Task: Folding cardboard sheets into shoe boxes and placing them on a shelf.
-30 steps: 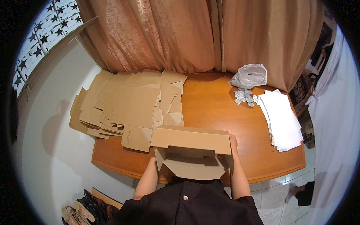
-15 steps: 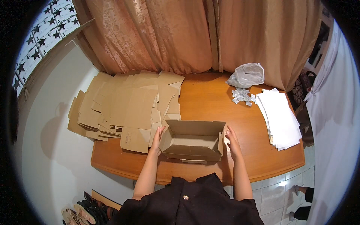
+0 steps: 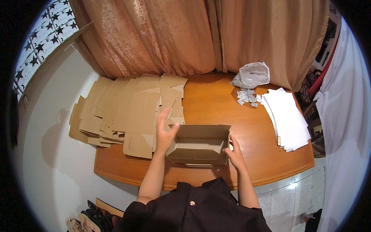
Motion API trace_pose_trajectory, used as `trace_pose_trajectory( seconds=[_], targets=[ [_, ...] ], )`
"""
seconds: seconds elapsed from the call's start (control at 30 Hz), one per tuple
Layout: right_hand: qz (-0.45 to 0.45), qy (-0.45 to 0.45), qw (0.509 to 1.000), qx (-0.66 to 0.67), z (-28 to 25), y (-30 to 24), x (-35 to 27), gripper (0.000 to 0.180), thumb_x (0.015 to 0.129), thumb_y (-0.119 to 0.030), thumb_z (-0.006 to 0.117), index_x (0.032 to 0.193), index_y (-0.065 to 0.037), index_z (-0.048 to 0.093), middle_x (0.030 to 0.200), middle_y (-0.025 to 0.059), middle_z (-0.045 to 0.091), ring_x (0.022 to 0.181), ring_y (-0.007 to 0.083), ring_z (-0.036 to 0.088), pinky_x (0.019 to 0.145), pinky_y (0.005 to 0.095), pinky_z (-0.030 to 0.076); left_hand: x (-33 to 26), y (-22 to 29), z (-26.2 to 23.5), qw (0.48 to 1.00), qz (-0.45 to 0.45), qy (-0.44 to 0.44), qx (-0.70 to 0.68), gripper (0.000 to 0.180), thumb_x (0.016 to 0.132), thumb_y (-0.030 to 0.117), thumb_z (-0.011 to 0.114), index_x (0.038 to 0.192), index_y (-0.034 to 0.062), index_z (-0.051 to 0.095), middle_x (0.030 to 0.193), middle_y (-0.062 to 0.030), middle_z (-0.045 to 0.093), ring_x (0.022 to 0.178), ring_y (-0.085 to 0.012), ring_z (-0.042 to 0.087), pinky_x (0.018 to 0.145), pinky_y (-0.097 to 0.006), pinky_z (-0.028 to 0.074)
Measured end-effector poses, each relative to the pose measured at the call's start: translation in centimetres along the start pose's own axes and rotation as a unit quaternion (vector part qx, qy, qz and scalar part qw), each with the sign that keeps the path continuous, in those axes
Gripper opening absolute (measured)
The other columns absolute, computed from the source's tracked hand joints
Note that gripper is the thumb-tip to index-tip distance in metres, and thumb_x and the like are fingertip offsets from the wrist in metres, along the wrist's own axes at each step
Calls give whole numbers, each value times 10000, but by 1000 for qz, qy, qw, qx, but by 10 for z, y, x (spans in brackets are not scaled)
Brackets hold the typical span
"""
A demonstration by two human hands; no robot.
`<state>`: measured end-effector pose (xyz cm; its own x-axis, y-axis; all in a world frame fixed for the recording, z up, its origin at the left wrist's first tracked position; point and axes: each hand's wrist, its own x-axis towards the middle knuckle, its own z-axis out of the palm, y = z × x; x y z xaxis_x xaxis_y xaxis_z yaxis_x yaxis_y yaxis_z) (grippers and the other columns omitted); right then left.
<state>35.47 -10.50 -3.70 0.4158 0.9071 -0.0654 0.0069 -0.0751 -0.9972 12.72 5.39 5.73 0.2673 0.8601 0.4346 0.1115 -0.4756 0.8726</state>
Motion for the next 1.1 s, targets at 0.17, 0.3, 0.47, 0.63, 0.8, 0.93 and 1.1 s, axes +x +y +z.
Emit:
trace_pose_trajectory(
  seconds=[0.17,0.3,0.47,0.63,0.8,0.93,1.1],
  targets=[
    [-22,-9,999,45,-5,-5,-3,586,781,-126,535,1329,26,397,1273,162,484,1172,243,459,982,347,359,-23,-24,11,926,8,-255,279,434,844,399,579,1250,249,547,1493,-129,207,1403,-300,75,1023,-615,-108],
    [75,96,981,150,-30,22,-12,332,844,-172,499,1113,21,536,1060,98,579,1015,193,533,884,322,414,-29,-29,-1,919,-49,-311,237,385,857,399,569,1203,231,586,1468,-100,284,1401,-282,96,1014,-617,-124],
    [102,178,954,218,-40,41,-18,241,890,-256,482,928,-31,557,1043,78,573,999,197,535,860,365,430,-31,-22,-19,877,-127,-419,198,362,876,417,537,1153,199,620,1407,-75,399,1382,-266,189,1003,-612,-143],
    [55,99,956,271,-31,20,-7,375,914,-275,475,1151,10,537,1192,111,555,1118,202,491,947,346,372,-48,-47,-25,872,-174,-440,127,475,916,519,388,1178,194,614,1452,-77,331,1391,-262,166,987,-593,-188],
    [1,-44,998,46,-27,6,21,400,906,-209,515,1236,17,529,1284,132,517,1152,203,493,981,326,357,-51,-38,-18,832,-154,-485,220,551,871,597,407,1235,220,575,1508,-162,113,1410,-278,22,974,-601,-211],
    [-12,-32,999,-39,-15,-4,32,355,824,-149,622,1146,-3,590,1157,111,574,1066,225,537,958,325,387,-56,-30,-11,799,-138,-526,258,640,819,643,460,1315,239,493,1511,-184,47,1406,-310,-39,985,-588,-204],
    [-69,0,932,-355,12,-5,26,800,632,-201,777,1328,-136,388,1345,202,332,1236,375,356,998,468,328,-72,-35,0,784,-115,-501,349,854,734,692,526,1412,210,332,1499,-229,-9,1396,-354,-58,1005,-644,-103]
  ],
)
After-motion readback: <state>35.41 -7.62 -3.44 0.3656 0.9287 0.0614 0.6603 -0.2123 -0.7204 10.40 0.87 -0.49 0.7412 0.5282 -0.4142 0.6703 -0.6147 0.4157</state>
